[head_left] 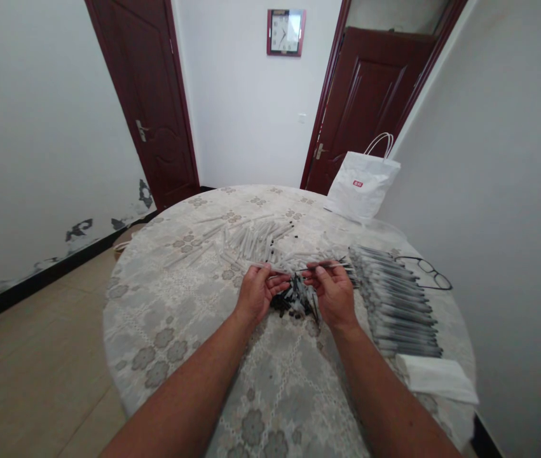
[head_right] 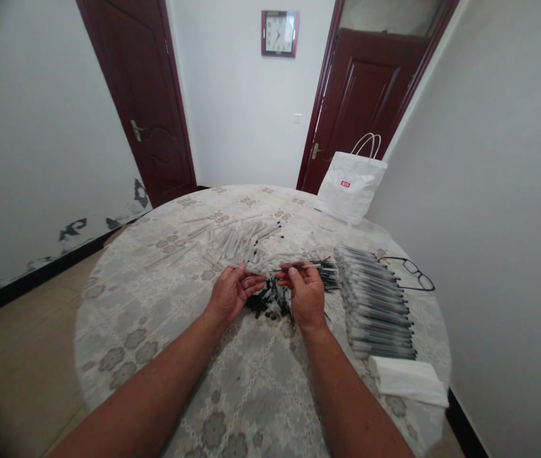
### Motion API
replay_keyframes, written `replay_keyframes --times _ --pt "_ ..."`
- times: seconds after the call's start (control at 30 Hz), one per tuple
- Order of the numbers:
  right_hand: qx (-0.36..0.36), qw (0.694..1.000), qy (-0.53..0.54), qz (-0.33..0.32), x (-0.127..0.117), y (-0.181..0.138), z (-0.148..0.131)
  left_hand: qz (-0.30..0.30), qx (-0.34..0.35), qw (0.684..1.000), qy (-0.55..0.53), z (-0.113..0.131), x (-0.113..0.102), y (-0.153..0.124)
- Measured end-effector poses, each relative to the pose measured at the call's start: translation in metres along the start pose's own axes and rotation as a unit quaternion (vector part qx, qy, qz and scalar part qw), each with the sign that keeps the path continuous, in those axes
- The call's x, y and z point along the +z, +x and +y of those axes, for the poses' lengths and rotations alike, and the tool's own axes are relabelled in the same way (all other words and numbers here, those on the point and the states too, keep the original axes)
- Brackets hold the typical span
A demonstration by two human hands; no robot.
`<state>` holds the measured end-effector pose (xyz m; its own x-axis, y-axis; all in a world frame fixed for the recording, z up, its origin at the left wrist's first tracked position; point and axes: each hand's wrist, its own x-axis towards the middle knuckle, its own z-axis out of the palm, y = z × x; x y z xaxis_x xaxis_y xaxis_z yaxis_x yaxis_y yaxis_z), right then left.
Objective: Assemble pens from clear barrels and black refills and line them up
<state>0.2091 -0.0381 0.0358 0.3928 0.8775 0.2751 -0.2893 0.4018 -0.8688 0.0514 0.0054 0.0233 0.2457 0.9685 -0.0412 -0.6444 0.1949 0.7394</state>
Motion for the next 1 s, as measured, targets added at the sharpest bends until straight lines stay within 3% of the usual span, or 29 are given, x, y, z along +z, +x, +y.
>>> replay_keyframes --times 0.33,0.53,0.7,0.8,0.9,1.0 --pt "-0.012 0.998 -0.058 -0.030 0.0036 -0.0045 0.0063 -0.011 -0.004 1.000 -0.016 0.0010 0.0017 -0.0014" --pt "-0.020 0.988 -0.149 -0.044 0.0031 -0.0051 0.0048 0.006 -0.003 0.999 -0.042 0.0004 -0.0023 0.0019" --pt "-0.006 0.979 -0.190 -0.071 0.0004 -0.0058 0.0065 -0.030 -0.036 0.998 -0.033 -0.0012 -0.0012 -0.0004" --pt "0.017 0.986 -0.154 -0.067 -0.0008 -0.0052 0.0082 -0.043 -0.048 0.997 -0.033 -0.0010 0.0006 -0.0030" --pt "0.017 0.997 -0.076 -0.018 -0.0035 -0.0025 0.0068 -0.043 -0.044 0.997 -0.038 0.0003 0.0015 -0.0039" --pt "-0.001 0.996 -0.091 0.000 -0.0051 -0.0022 0.0041 -0.047 -0.048 0.997 -0.031 -0.0001 0.0030 -0.0049"
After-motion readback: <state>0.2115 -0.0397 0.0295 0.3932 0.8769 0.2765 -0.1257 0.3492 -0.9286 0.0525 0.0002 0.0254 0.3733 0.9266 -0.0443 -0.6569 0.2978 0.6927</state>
